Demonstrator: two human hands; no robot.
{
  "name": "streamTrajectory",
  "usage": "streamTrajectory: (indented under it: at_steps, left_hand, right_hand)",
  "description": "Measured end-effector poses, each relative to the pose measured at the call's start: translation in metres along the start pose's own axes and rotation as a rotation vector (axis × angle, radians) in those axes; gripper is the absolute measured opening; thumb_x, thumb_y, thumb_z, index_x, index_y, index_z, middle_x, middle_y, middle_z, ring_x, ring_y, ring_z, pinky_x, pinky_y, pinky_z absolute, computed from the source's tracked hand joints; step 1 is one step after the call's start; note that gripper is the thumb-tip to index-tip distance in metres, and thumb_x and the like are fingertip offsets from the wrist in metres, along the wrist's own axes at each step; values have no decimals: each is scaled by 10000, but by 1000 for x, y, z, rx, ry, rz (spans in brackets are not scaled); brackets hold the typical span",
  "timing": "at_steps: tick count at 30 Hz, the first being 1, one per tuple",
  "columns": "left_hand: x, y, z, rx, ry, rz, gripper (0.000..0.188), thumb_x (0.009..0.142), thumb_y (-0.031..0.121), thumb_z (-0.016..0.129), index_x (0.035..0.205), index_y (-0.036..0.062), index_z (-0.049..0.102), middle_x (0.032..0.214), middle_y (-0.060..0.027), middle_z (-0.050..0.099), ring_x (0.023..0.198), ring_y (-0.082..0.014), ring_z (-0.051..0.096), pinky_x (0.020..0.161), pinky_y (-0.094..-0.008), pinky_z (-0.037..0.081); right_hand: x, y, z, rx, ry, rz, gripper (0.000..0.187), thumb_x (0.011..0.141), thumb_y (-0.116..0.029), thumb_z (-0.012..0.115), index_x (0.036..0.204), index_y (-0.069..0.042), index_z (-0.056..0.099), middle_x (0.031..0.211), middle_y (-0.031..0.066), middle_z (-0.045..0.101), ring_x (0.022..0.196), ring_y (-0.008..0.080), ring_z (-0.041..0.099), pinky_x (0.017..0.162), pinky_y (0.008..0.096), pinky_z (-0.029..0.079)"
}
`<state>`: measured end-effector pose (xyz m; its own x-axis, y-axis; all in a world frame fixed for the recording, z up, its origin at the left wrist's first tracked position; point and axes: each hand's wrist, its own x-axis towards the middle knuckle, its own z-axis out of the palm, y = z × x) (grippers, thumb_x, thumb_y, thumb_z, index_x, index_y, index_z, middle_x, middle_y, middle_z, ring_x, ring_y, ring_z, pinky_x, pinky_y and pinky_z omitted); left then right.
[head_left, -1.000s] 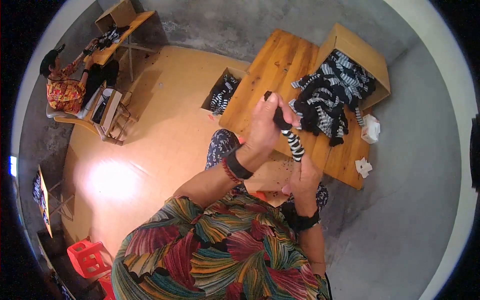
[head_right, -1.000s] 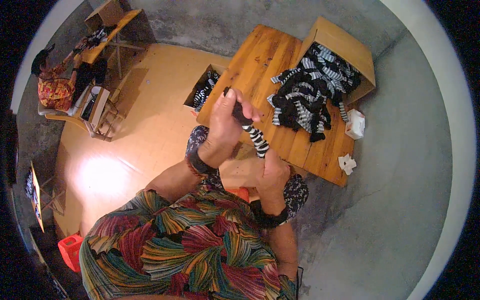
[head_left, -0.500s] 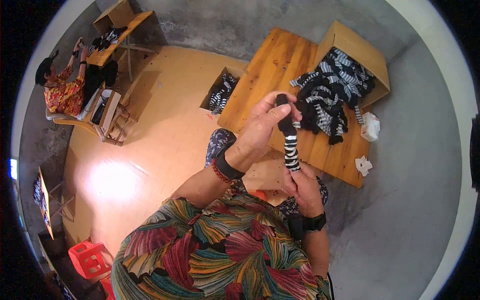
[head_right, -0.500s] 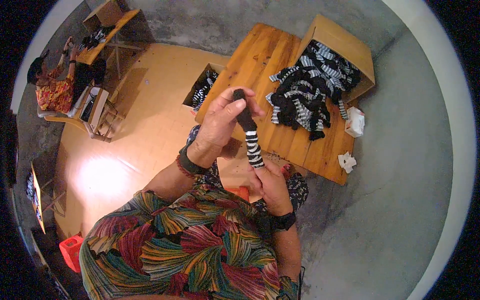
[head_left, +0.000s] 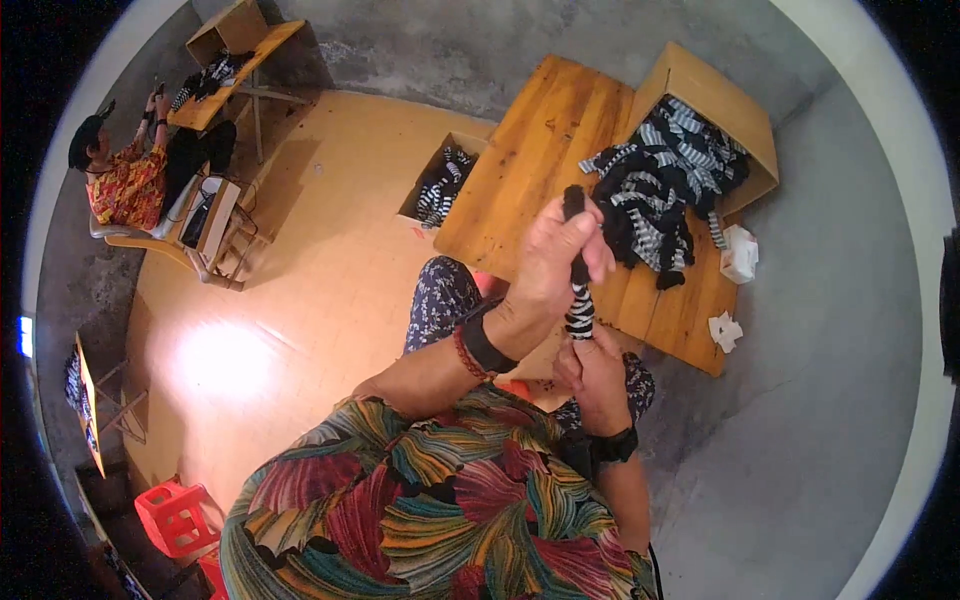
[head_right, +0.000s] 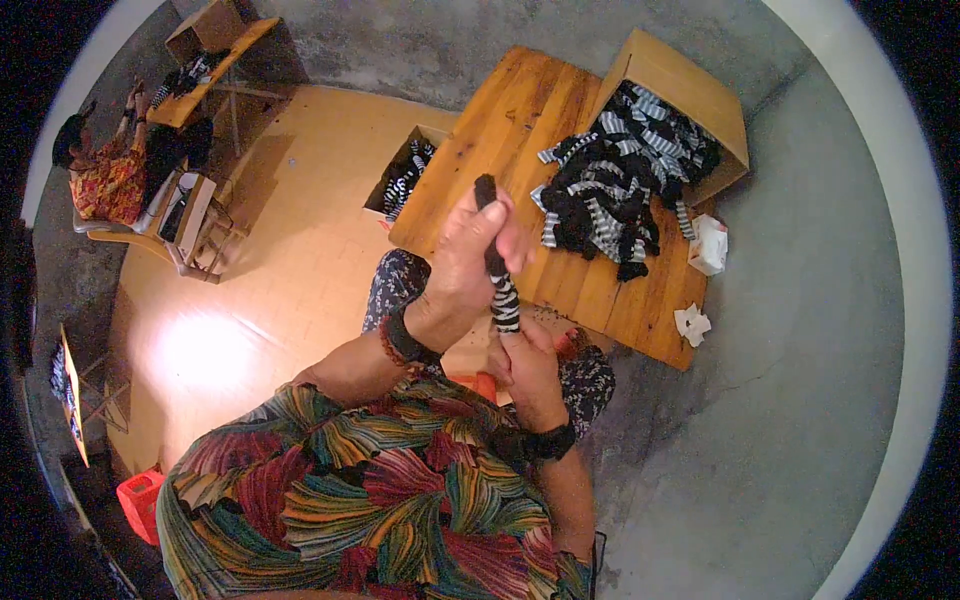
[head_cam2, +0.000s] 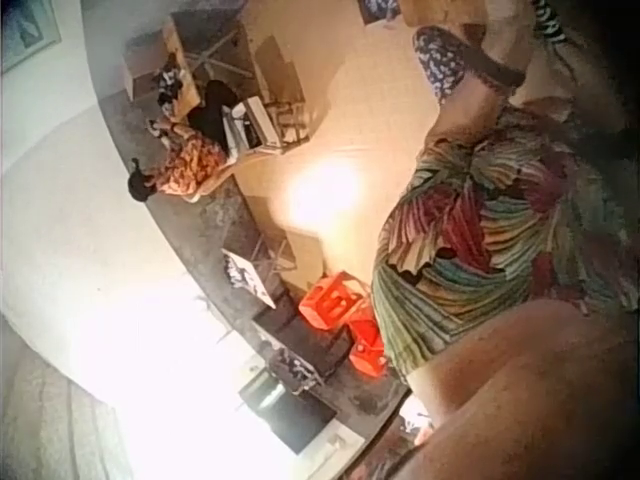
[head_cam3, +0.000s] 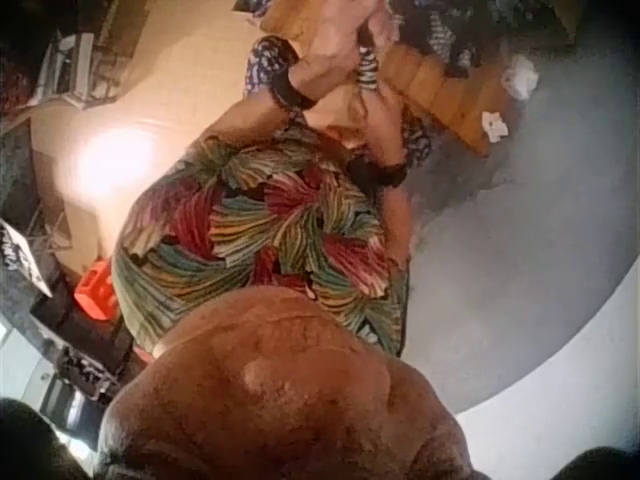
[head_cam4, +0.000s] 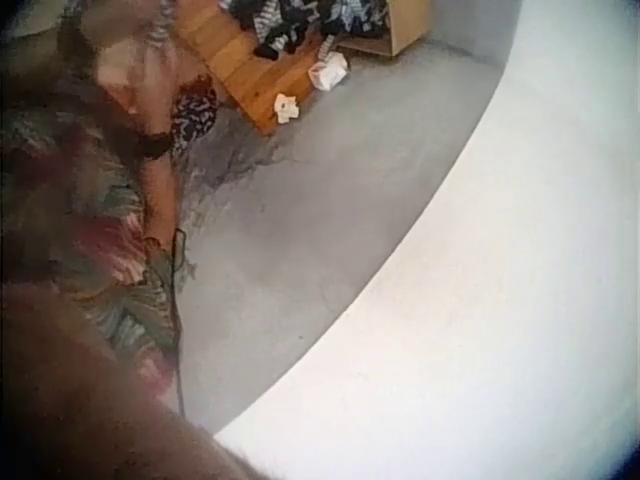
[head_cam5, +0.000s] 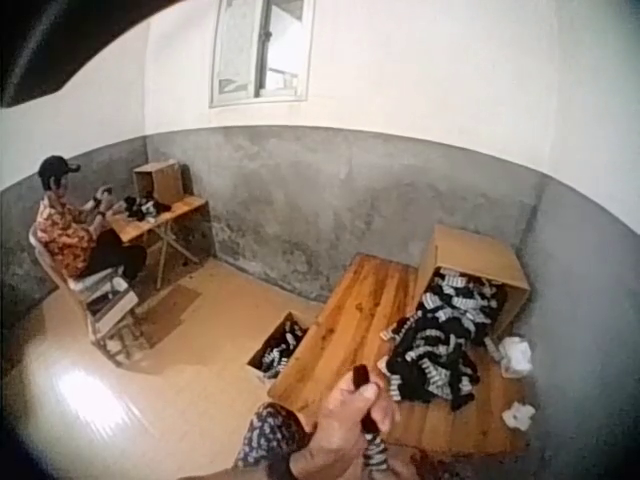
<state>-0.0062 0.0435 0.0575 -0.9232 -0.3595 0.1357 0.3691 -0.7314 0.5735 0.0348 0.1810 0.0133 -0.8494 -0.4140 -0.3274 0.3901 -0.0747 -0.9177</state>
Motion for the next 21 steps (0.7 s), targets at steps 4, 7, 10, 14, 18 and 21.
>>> streamTrajectory:
  at_steps: [4, 7, 10, 14, 18, 21]
  left_hand:
    - [-5, 9, 4, -37, -215, -30, 108, 856, 174, 485, 894, 75, 463, 561, -8, 439, 457, -139, 435, 550, -304, 415]
    - [2, 9, -3, -35, -176, -35, 137, 871, 188, 464, 911, 58, 475, 596, -32, 484, 502, -161, 491, 585, -322, 445]
    - [8, 14, -15, -39, -20, -93, 193, 890, 213, 432, 931, 32, 484, 654, -70, 536, 585, -201, 550, 641, -353, 469]
    - [12, 13, -24, -35, -84, -82, 255, 906, 249, 402, 926, 12, 492, 695, -100, 560, 655, -241, 570, 683, -373, 471]
    - [17, 12, -27, -55, -117, -174, 251, 905, 251, 404, 920, 17, 493, 642, -83, 544, 643, -239, 570, 654, -358, 461]
    - [19, 12, -30, 13, -159, -248, 226, 898, 237, 419, 919, 24, 494, 592, -63, 519, 616, -235, 567, 631, -345, 452]
  right_hand:
    - [0, -11, -4, 405, -399, 188, 171, 871, -170, 444, 811, -31, 522, 525, -22, 394, 438, 53, 337, 406, 190, 253]
    - [-4, -21, -1, 128, -213, 144, 152, 858, -155, 462, 800, -25, 517, 539, -24, 409, 448, 61, 354, 410, 205, 274]
    - [2, -8, -18, -368, -10, -133, 125, 838, -104, 460, 783, 0, 503, 548, 11, 436, 482, 113, 441, 432, 281, 354]
    - [-1, -13, -22, -834, 129, -475, 75, 757, -50, 485, 802, 7, 503, 579, 140, 457, 517, 246, 515, 478, 349, 402]
    - [-11, -28, -23, -1051, 222, -575, 112, 683, -33, 498, 788, 7, 495, 609, 208, 476, 573, 375, 507, 497, 390, 407]
    - [-17, -38, -20, -1095, 205, -592, 94, 676, -32, 498, 761, 5, 480, 600, 206, 472, 572, 381, 510, 492, 402, 400]
